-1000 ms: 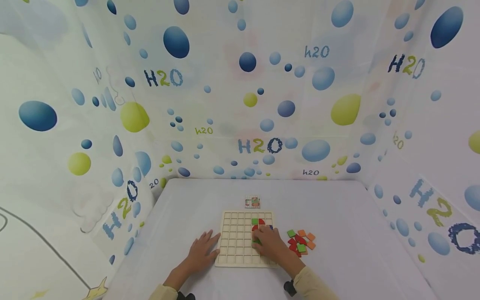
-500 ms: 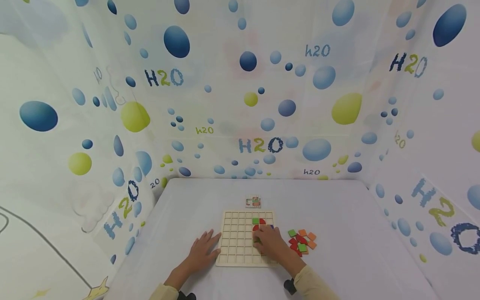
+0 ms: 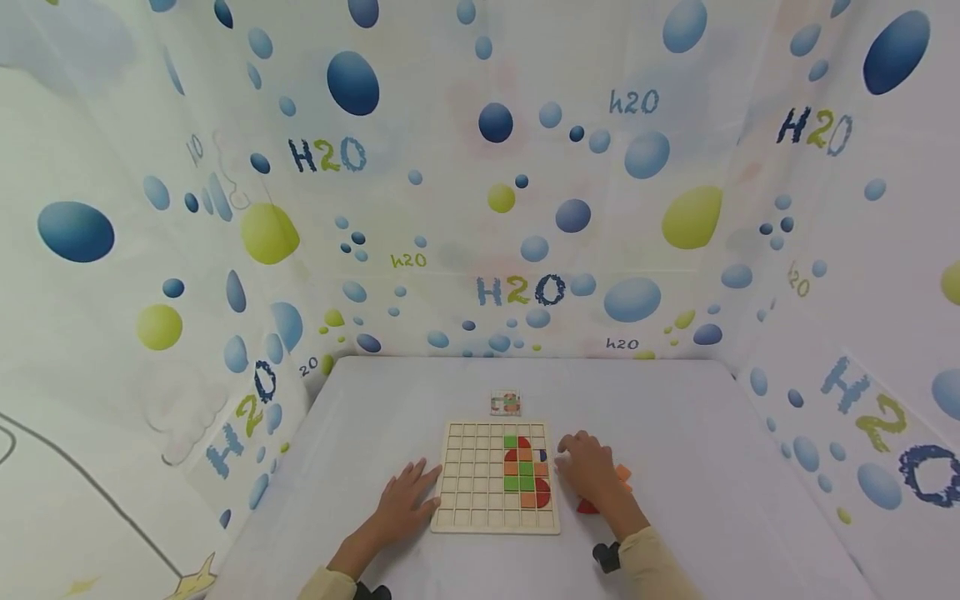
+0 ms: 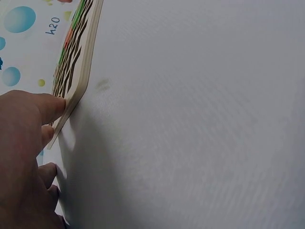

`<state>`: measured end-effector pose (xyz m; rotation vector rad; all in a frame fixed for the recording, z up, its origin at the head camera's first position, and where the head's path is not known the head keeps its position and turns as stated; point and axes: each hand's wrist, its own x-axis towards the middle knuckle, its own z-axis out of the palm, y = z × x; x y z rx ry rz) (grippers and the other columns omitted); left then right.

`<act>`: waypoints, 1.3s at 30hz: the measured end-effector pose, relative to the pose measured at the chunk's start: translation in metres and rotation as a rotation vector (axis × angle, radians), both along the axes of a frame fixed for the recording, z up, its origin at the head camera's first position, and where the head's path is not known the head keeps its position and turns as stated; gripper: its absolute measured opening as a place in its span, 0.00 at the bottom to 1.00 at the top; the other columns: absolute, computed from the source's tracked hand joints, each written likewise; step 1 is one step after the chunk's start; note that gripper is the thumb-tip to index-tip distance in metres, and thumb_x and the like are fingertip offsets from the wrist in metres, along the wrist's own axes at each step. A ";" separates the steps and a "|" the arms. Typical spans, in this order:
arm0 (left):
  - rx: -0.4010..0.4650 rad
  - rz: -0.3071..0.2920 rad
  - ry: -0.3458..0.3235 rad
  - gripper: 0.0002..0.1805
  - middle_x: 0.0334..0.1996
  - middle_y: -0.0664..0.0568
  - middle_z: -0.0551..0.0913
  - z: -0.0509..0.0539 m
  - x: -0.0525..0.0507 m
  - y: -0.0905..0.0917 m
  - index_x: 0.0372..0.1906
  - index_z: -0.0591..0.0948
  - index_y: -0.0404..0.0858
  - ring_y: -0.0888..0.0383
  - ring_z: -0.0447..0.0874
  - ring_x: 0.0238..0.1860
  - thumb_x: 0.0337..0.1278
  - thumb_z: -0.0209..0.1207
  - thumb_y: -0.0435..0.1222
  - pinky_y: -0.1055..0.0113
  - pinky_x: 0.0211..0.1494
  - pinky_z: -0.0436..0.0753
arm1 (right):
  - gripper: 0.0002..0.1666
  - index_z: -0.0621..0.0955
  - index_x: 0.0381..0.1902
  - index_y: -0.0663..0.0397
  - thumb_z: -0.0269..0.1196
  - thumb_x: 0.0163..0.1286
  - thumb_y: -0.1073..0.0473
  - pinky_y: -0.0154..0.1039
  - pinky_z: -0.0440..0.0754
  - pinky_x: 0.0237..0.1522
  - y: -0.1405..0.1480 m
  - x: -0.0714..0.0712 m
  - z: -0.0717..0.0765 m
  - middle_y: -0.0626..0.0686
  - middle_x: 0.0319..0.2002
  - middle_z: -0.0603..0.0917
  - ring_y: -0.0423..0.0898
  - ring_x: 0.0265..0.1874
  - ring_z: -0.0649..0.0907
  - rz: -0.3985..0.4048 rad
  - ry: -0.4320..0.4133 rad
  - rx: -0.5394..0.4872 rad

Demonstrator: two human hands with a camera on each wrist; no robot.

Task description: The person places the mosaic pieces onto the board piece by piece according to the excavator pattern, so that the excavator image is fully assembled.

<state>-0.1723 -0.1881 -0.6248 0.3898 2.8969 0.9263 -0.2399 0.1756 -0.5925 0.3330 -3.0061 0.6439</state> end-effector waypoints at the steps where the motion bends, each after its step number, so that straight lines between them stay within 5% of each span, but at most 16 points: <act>1: 0.003 -0.002 0.005 0.31 0.79 0.30 0.62 0.000 0.000 0.000 0.77 0.71 0.38 0.26 0.55 0.80 0.76 0.58 0.44 0.23 0.76 0.52 | 0.09 0.84 0.45 0.53 0.71 0.71 0.58 0.63 0.81 0.48 0.007 -0.002 0.001 0.58 0.46 0.83 0.56 0.43 0.83 -0.030 -0.012 0.004; 7: 0.007 -0.002 0.016 0.31 0.79 0.29 0.63 0.001 0.001 -0.001 0.77 0.72 0.38 0.25 0.56 0.79 0.75 0.58 0.44 0.23 0.76 0.52 | 0.16 0.82 0.51 0.61 0.69 0.71 0.57 0.70 0.80 0.50 0.041 -0.008 0.003 0.65 0.47 0.82 0.60 0.42 0.83 -0.155 -0.124 0.010; 15: 0.017 0.002 0.008 0.31 0.79 0.29 0.62 0.000 0.000 -0.001 0.77 0.71 0.38 0.25 0.54 0.80 0.75 0.57 0.45 0.23 0.76 0.51 | 0.08 0.83 0.45 0.59 0.67 0.73 0.60 0.67 0.75 0.49 0.055 -0.009 -0.002 0.59 0.40 0.83 0.55 0.38 0.83 -0.157 -0.207 -0.031; 26: -0.003 0.010 0.028 0.32 0.79 0.28 0.62 -0.010 0.000 0.000 0.78 0.70 0.38 0.24 0.54 0.79 0.76 0.55 0.46 0.23 0.76 0.50 | 0.18 0.83 0.52 0.55 0.72 0.68 0.55 0.68 0.74 0.52 0.038 -0.010 -0.003 0.58 0.45 0.82 0.58 0.46 0.81 -0.112 -0.231 0.008; 33: -0.006 0.011 0.012 0.31 0.79 0.30 0.62 -0.005 -0.001 0.001 0.77 0.71 0.38 0.26 0.55 0.80 0.75 0.57 0.45 0.23 0.76 0.52 | 0.19 0.83 0.51 0.55 0.74 0.68 0.54 0.68 0.76 0.52 0.031 -0.018 -0.013 0.58 0.43 0.82 0.56 0.44 0.81 -0.128 -0.181 0.070; 39: 0.012 0.022 0.037 0.31 0.80 0.32 0.63 -0.022 -0.006 -0.002 0.77 0.72 0.39 0.27 0.56 0.80 0.75 0.58 0.44 0.24 0.76 0.53 | 0.20 0.84 0.53 0.56 0.75 0.68 0.53 0.69 0.78 0.53 0.030 -0.023 -0.015 0.58 0.47 0.82 0.57 0.47 0.82 -0.077 -0.162 0.064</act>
